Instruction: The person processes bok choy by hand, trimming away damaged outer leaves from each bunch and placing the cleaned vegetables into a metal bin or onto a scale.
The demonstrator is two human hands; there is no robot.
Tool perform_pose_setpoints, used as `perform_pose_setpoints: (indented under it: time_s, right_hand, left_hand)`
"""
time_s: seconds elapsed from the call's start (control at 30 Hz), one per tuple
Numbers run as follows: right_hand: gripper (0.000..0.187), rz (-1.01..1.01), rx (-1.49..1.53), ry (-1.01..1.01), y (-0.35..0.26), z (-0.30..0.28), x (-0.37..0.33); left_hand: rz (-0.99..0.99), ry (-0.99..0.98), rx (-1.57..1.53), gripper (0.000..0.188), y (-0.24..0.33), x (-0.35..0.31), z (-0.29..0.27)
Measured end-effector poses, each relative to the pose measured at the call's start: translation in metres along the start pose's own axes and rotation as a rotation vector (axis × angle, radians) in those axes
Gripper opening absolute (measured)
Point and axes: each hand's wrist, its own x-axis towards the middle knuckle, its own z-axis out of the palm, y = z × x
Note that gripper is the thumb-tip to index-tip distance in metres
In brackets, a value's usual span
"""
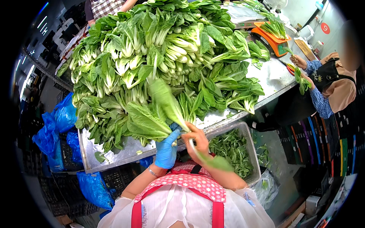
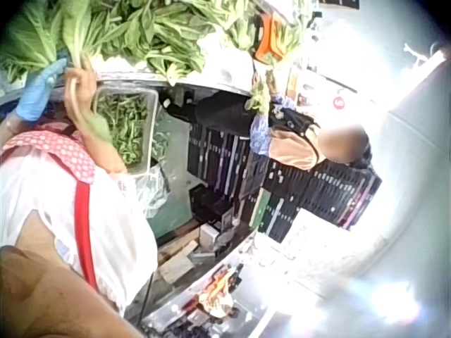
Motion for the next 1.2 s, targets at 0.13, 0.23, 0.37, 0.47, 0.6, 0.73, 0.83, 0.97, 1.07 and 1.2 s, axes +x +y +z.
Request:
perform_pose_setpoints:
  time_s: [0.13, 0.23, 0.37, 0.47, 0.6, 0.73, 0.83, 0.97, 1.07, 1.2]
  right_hand:
    - [0.019, -0.256, -0.069, -0.197, -0.014, -0.006, 0.012]
    - [0.015, -0.206, 0.035, -0.218, -0.009, -0.003, 0.004]
    - [0.027, 0.486, 0.267, 0.029, -0.015, 0.004, 0.007]
    - [0.026, 0.983, 0.628, -0.429, -0.001, -0.012, 0.011]
    - [0.029, 0.644, 0.380, -0.322, 0.001, -0.011, 0.014]
    - [0.022, 0.699, 0.495, -0.197, -0.010, -0.012, 0.011]
    - [0.013, 0.852, 0.777, 0.052, -0.007, -0.020, -0.005]
    - [0.007, 0.909, 1.035, 0.516, 0.009, -0.054, -0.028]
    - [0.008, 0.891, 0.907, 0.794, 0.058, -0.103, -0.063]
    - [0.059, 1.319, 1.255, 1.202, 0.133, -0.178, -0.129]
  left_hand:
    - [-0.114, 0.075, -0.075, 0.032, 0.002, 0.000, -0.011]
    - [-0.216, 0.143, -0.206, 0.029, -0.004, 0.013, -0.029]
    - [-0.097, 0.114, -0.229, 0.024, 0.006, 0.007, -0.022]
    - [-0.157, 0.034, -0.219, 0.022, 0.009, -0.003, -0.018]
    - [-0.131, 0.031, -0.165, 0.019, 0.006, -0.011, -0.007]
    - [-0.027, -0.045, -0.048, 0.023, 0.002, -0.014, 0.003]
    - [-0.124, 0.030, -0.148, 0.023, -0.005, -0.006, 0.002]
    - [-0.144, 0.107, -0.274, 0.027, -0.006, 0.024, -0.026]
    - [-0.080, 0.097, -0.213, 0.031, 0.000, 0.023, -0.030]
    - [0.003, 0.088, -0.130, 0.042, -0.012, 0.013, -0.025]
